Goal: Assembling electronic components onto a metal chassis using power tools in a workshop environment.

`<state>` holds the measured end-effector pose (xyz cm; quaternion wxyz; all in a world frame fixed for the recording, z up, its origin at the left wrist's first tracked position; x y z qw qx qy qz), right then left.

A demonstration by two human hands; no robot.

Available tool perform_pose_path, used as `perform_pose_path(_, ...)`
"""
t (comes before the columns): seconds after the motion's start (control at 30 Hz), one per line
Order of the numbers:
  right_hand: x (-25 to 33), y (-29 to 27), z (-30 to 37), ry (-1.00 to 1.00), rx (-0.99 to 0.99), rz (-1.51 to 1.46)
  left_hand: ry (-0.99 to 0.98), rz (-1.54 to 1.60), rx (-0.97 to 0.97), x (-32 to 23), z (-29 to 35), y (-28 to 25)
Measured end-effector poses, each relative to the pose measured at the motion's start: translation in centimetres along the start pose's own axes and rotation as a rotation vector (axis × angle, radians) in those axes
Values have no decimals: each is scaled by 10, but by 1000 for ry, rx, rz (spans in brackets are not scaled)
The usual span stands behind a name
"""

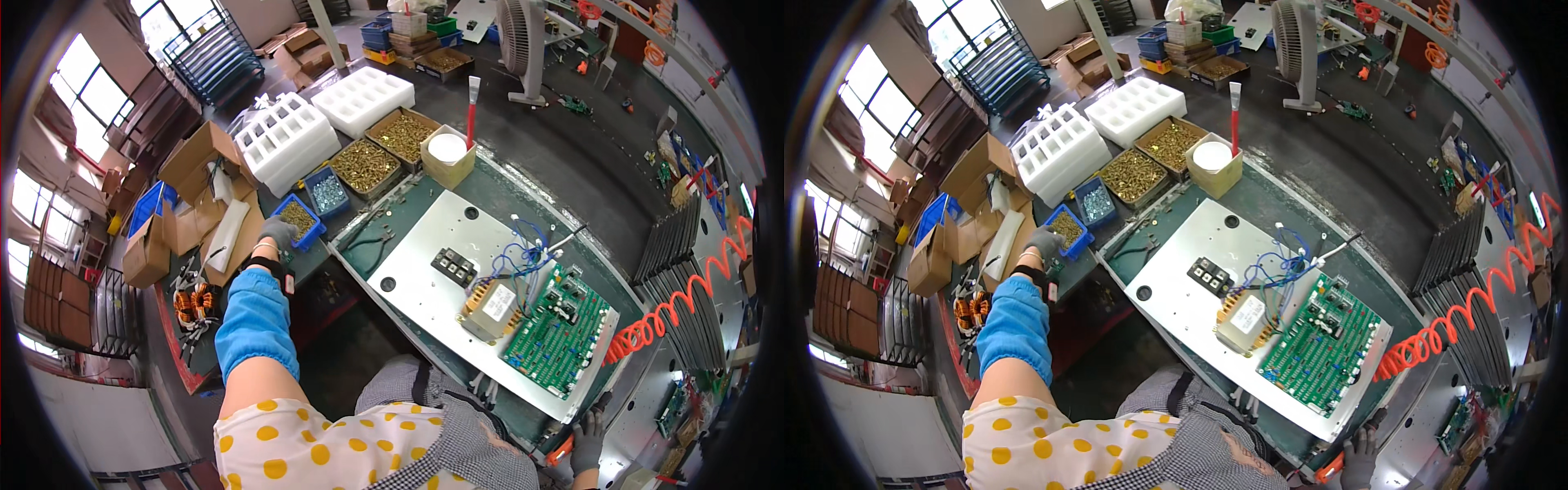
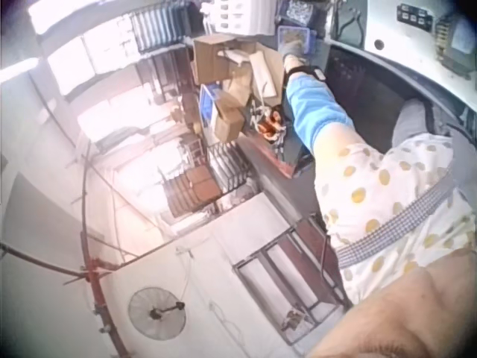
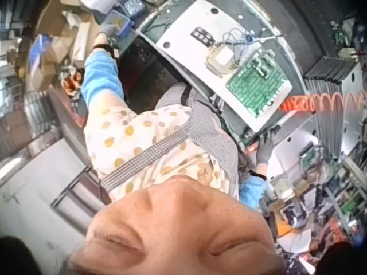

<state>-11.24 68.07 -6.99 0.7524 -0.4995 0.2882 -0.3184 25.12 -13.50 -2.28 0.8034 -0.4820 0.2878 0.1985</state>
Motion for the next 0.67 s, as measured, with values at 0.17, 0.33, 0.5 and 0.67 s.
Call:
perform_pose_path(0.17, -1, 17, -7, -25, -176, 61, 228, -537, -98, -9, -29, 11)
perform_pose_path(0.33, 14, 0, 2, -13, -251, 86, 214, -639, -78, -36, -36, 17)
perform_pose_path(0.5, 21, -24, 34, 197, -690, 116, 305, -650, 0, 17, -72, 7)
perform_pose_path(0.67, 3, -49, 75, 356, -912, -336, 235, 80, -169, 33, -83, 24)
Point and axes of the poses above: each hand's wrist, its own z-axis away from the middle knuckle, its own y-axis out of the palm, x = y × z, the point moved 1 cm from there along -z, towards the middle knuckle, and after that the axes turned 15 degrees about y, right-handed, at the moved point
